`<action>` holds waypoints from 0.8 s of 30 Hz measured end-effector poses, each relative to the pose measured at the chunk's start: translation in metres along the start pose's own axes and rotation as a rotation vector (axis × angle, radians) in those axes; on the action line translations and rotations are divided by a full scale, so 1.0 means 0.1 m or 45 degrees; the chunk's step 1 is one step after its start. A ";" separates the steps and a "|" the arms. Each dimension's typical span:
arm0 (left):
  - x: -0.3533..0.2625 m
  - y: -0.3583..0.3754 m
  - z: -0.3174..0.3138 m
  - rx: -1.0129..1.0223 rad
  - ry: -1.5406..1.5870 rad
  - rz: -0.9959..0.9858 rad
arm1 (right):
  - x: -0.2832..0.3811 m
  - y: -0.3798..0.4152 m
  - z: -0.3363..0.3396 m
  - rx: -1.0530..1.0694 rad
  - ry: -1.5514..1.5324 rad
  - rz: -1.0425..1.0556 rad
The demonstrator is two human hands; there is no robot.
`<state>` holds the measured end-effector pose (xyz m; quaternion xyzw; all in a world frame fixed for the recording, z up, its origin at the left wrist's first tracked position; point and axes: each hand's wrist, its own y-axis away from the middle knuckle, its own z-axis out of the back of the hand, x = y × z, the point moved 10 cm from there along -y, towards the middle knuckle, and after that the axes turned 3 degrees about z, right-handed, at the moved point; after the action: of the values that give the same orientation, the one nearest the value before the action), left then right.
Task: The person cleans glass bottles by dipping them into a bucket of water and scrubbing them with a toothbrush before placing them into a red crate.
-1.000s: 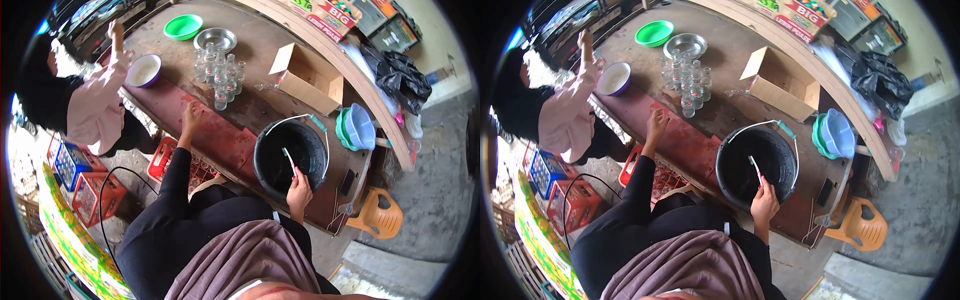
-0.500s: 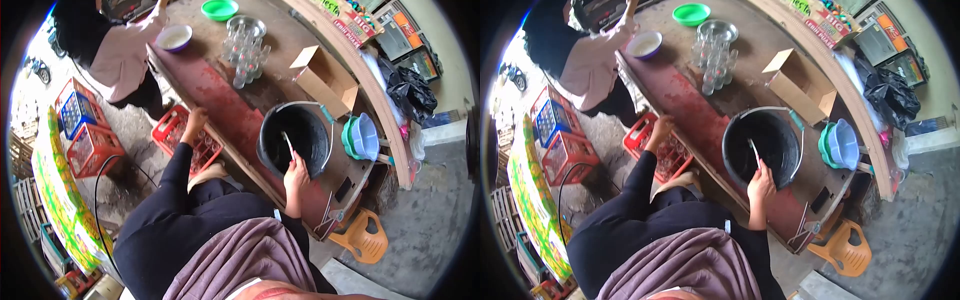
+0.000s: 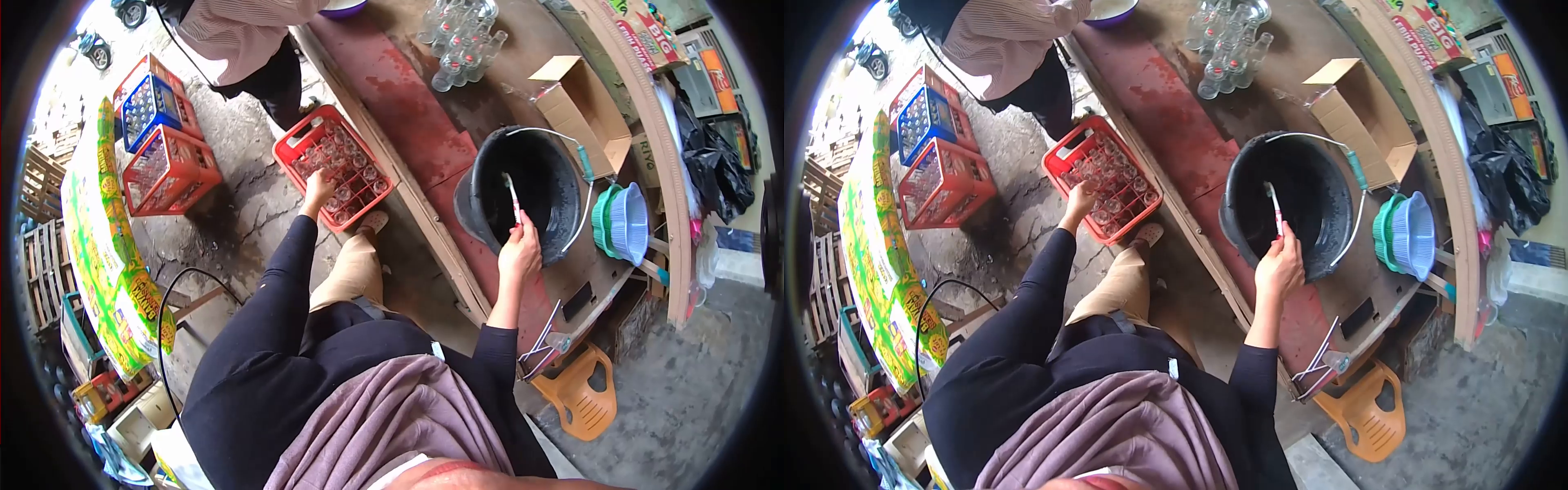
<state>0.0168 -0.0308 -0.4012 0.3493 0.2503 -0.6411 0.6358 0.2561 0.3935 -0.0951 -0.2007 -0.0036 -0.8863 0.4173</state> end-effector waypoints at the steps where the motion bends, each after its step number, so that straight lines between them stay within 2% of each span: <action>1: 0.10 0.08 -0.03 0.020 -0.017 0.033 | 0.02 0.01 0.01 0.003 -0.008 -0.008; 4: 0.40 0.24 -0.23 0.121 -0.146 0.103 | 0.05 0.02 0.03 0.006 -0.004 -0.012; 6: 0.61 0.29 -0.44 0.156 -0.152 -0.002 | 0.00 0.02 0.03 -0.033 -0.046 -0.046; 8: 0.75 0.32 -0.60 0.200 -0.154 0.070 | 0.03 0.02 0.05 -0.069 -0.077 -0.020; 10: 0.73 0.31 -0.68 0.121 -0.101 0.018 | 0.06 0.03 0.06 -0.029 -0.054 -0.034; 11: 0.78 0.29 -0.78 0.179 -0.128 0.072 | 0.08 0.03 0.07 -0.032 -0.062 -0.031; 12: 0.86 0.26 -0.91 0.199 -0.143 0.001 | 0.09 0.03 0.07 -0.044 -0.060 -0.003; 18: 1.17 0.18 -1.30 0.280 -0.327 0.173 | 0.11 0.04 0.09 -0.062 -0.090 0.018; 19: 1.32 0.16 -1.41 0.371 -0.364 0.289 | 0.10 0.04 0.08 -0.066 -0.080 0.013; 20: 1.36 0.12 -1.53 0.468 -0.532 0.229 | 0.07 0.04 0.07 -0.062 -0.102 -0.014; 22: 1.32 0.10 -1.60 0.436 -0.553 0.109 | 0.07 0.05 0.08 -0.065 -0.116 -0.053; 23: 1.32 0.13 -1.63 0.506 -0.551 0.134 | 0.08 0.05 0.09 -0.046 -0.112 -0.093; 24: 1.55 0.13 -1.70 0.519 -0.395 0.393 | 0.09 0.06 0.09 -0.027 -0.109 -0.133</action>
<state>0.0597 -0.0010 -0.6251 0.4018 -0.0398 -0.6195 0.6732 0.2589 0.3848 -0.0844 -0.2424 -0.0226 -0.8974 0.3679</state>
